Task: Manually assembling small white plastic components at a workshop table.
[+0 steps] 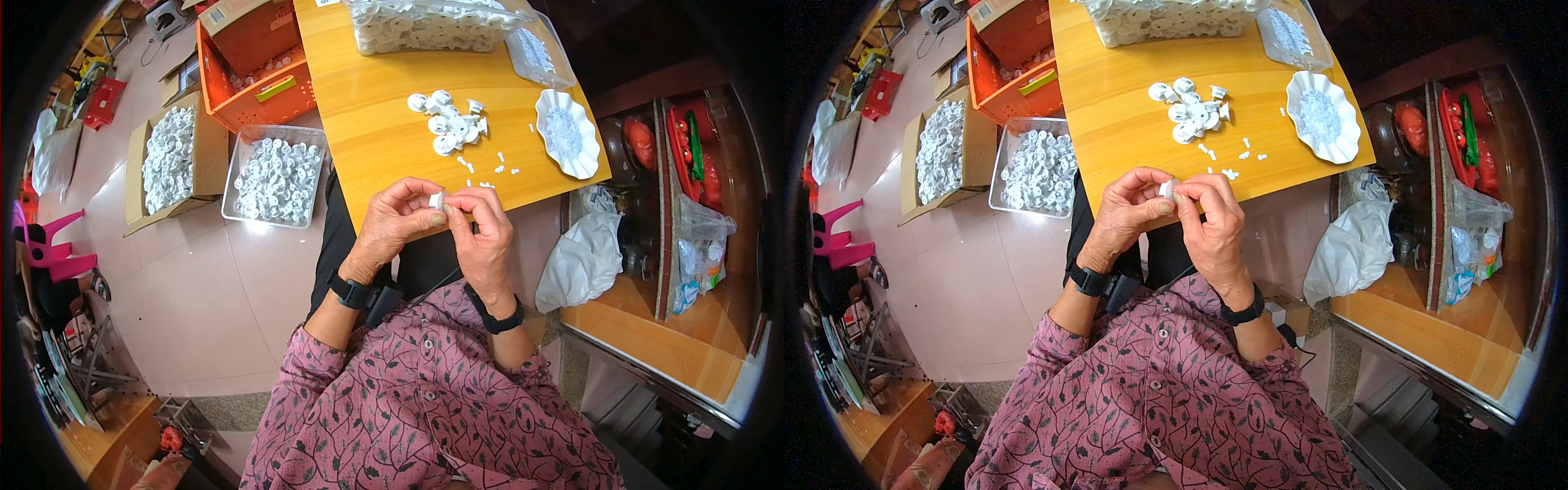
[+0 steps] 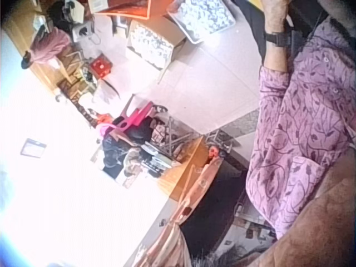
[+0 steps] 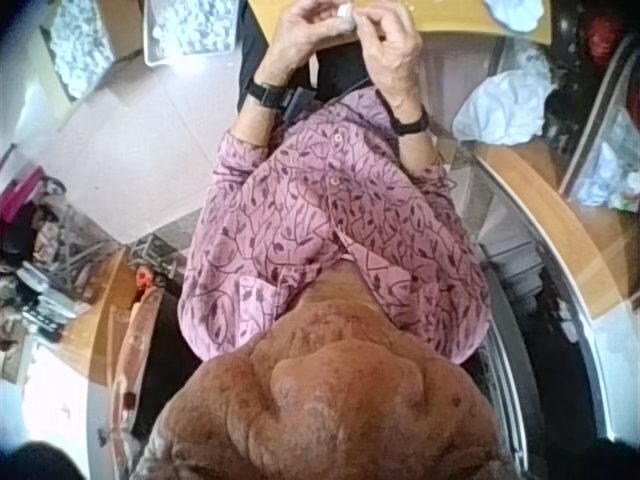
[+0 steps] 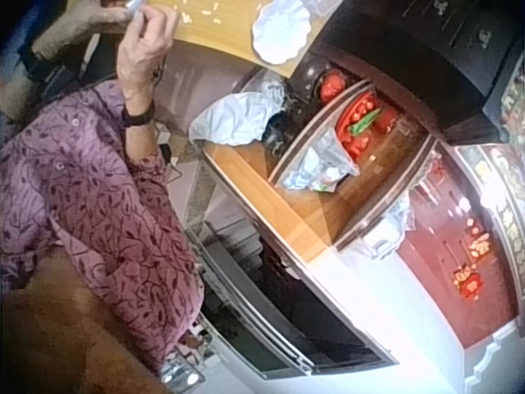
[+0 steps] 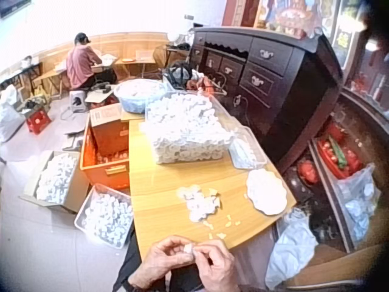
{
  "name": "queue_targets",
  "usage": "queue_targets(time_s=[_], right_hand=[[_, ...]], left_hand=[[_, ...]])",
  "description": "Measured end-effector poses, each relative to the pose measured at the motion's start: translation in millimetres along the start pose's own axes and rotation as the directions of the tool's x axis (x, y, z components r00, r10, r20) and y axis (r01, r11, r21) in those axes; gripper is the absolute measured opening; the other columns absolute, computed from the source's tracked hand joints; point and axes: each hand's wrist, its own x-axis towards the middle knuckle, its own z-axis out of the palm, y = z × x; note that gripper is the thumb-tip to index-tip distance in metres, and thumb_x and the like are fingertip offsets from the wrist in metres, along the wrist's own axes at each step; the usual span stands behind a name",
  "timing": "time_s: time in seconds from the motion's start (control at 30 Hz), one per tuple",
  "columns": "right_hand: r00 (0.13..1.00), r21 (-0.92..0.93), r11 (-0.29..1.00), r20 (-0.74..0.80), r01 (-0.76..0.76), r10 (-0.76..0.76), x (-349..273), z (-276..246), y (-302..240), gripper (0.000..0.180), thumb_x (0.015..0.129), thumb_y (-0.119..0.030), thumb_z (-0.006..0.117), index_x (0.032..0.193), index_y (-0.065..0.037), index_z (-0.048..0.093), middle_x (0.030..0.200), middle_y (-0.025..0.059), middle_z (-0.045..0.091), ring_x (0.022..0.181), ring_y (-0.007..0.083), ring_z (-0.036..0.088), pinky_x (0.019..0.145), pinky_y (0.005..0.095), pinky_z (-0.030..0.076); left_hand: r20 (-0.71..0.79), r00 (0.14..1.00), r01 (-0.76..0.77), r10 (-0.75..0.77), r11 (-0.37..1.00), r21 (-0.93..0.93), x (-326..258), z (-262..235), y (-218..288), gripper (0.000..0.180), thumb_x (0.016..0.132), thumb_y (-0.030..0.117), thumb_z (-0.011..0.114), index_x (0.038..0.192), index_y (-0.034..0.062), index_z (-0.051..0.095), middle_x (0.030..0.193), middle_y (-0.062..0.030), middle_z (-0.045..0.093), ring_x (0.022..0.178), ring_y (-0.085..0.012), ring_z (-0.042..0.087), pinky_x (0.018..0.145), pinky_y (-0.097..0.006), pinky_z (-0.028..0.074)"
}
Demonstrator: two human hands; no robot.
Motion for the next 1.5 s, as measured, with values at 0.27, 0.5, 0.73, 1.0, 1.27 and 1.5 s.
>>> queue_targets(time_s=[0.27,0.5,0.73,1.0,1.27,1.5], right_hand=[[0.995,0.139,0.986,0.001,-0.097,0.098,-0.8,-1.3,1.2,0.009,0.090,0.000,0.066,0.099,0.001,0.063,0.097,0.0116,0.064,0.084,0.0200,0.065,0.071,0.0295,0.054],[1.000,0.026,0.999,0.012,-0.022,0.022,0.5,0.5,3.5,0.008,0.091,0.000,0.064,0.098,-0.001,0.061,0.095,0.0126,0.062,0.085,0.0252,0.064,0.072,0.0333,0.053],[0.996,-0.074,0.993,0.027,0.088,-0.086,2.1,4.6,1.7,0.007,0.091,0.001,0.063,0.096,-0.001,0.059,0.095,0.0130,0.058,0.083,0.0288,0.061,0.071,0.0369,0.051],[0.999,-0.025,0.999,0.004,0.037,-0.037,-0.2,2.8,-6.2,0.007,0.091,0.002,0.061,0.098,0.000,0.060,0.097,0.0147,0.059,0.087,0.0302,0.063,0.074,0.0365,0.052],[0.993,-0.063,0.991,0.019,0.119,-0.118,-2.9,6.1,-5.2,0.015,0.090,0.006,0.059,0.104,0.001,0.063,0.099,0.0158,0.060,0.089,0.0313,0.063,0.076,0.0372,0.053],[0.999,-0.105,0.994,0.000,0.035,-0.035,-5.5,-2.0,3.4,0.020,0.089,0.006,0.059,0.108,0.002,0.064,0.100,0.0157,0.061,0.089,0.0316,0.064,0.076,0.0368,0.053]], left_hand=[[-0.046,0.999,0.009,-0.008,1.000,0.014,-0.9,-0.7,0.8,0.033,0.085,-0.002,0.073,0.116,0.0003,0.061,0.105,-0.0074,0.068,0.092,-0.0136,0.067,0.082,-0.028,0.058],[-0.044,0.999,0.009,-0.009,1.000,0.000,-1.0,1.3,1.8,0.033,0.085,-0.003,0.073,0.116,0.0001,0.061,0.104,-0.0079,0.068,0.088,-0.0133,0.067,0.081,-0.028,0.059],[-0.055,0.998,0.031,-0.031,1.000,-0.005,-0.5,-1.9,0.2,0.033,0.086,-0.003,0.072,0.116,-0.0005,0.060,0.104,-0.0086,0.069,0.091,-0.0147,0.068,0.082,-0.030,0.060],[-0.045,0.999,0.008,-0.008,1.000,-0.019,-1.0,-2.6,0.1,0.033,0.086,-0.002,0.073,0.117,-0.0004,0.061,0.102,-0.0078,0.068,0.084,-0.0135,0.067,0.080,-0.029,0.060],[-0.083,0.997,-0.003,-0.002,0.998,-0.059,-4.9,3.3,5.8,0.031,0.086,-0.001,0.074,0.114,-0.0009,0.062,0.100,-0.0078,0.068,0.083,-0.0131,0.067,0.078,-0.027,0.058],[-0.333,0.909,-0.171,0.251,0.953,0.251,-20.2,-34.4,47.5,0.025,0.089,0.002,0.070,0.113,-0.0009,0.065,0.099,-0.0088,0.069,0.083,-0.0142,0.067,0.076,-0.026,0.055]])
